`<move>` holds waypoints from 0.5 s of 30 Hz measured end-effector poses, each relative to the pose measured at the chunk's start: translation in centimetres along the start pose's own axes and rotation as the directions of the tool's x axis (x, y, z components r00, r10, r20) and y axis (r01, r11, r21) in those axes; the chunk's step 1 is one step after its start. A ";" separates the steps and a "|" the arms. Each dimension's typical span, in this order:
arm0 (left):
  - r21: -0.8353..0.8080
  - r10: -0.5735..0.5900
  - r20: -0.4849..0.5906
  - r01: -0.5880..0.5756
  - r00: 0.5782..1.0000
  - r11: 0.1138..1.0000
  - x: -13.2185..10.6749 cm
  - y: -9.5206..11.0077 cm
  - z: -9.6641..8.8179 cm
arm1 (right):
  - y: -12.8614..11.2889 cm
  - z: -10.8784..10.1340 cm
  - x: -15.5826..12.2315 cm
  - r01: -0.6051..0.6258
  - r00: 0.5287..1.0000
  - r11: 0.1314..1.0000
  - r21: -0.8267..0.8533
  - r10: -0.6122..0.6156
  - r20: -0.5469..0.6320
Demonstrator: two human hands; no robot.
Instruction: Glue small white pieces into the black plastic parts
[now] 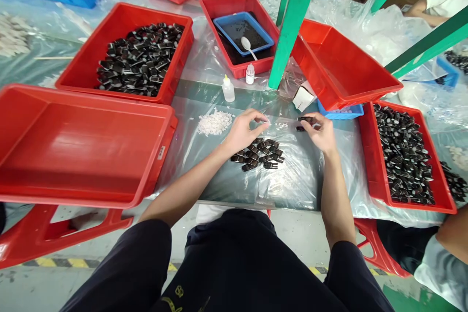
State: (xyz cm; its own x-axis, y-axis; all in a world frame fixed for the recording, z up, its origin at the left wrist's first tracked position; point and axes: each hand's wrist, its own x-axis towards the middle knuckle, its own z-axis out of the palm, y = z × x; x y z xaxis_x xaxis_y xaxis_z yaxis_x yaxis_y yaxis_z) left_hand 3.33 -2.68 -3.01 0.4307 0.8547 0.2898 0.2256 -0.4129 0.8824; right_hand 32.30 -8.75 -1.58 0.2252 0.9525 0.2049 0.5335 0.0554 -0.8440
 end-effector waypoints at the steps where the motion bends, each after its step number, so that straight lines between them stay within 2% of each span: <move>1: 0.043 0.019 0.000 -0.019 1.000 0.999 0.0 0.1 -0.3 | 0.6 -0.7 0.3 0.009 1.000 0.998 -0.068 -0.010 -0.026; 4: 0.131 0.046 0.008 -0.046 0.999 0.990 0.0 0.3 -0.8 | 1.9 -2.1 0.7 0.029 0.999 0.974 -0.224 -0.033 -0.016; 8: 0.164 0.069 0.018 -0.071 0.997 0.984 -0.1 0.4 -0.8 | 2.0 -2.3 0.6 0.044 0.999 0.955 -0.292 -0.039 0.023; 12: 0.168 0.034 0.022 -0.037 0.999 0.985 0.2 -0.4 -0.7 | 0.0 -0.6 -0.2 0.103 0.995 0.974 -0.201 -0.101 0.020; 15: 0.239 0.011 0.033 -0.018 0.999 0.971 0.6 -1.3 -0.7 | -2.2 2.0 -1.4 0.189 0.965 0.979 -0.082 -0.170 0.198</move>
State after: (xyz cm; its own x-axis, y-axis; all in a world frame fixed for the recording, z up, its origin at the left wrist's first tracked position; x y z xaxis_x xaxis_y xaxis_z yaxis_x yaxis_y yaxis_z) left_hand 2.64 -1.41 -3.74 0.4618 0.8394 0.2867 0.4200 -0.4916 0.7628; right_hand 29.17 -9.61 -1.01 -0.0349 0.9695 0.2427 0.6315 0.2096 -0.7465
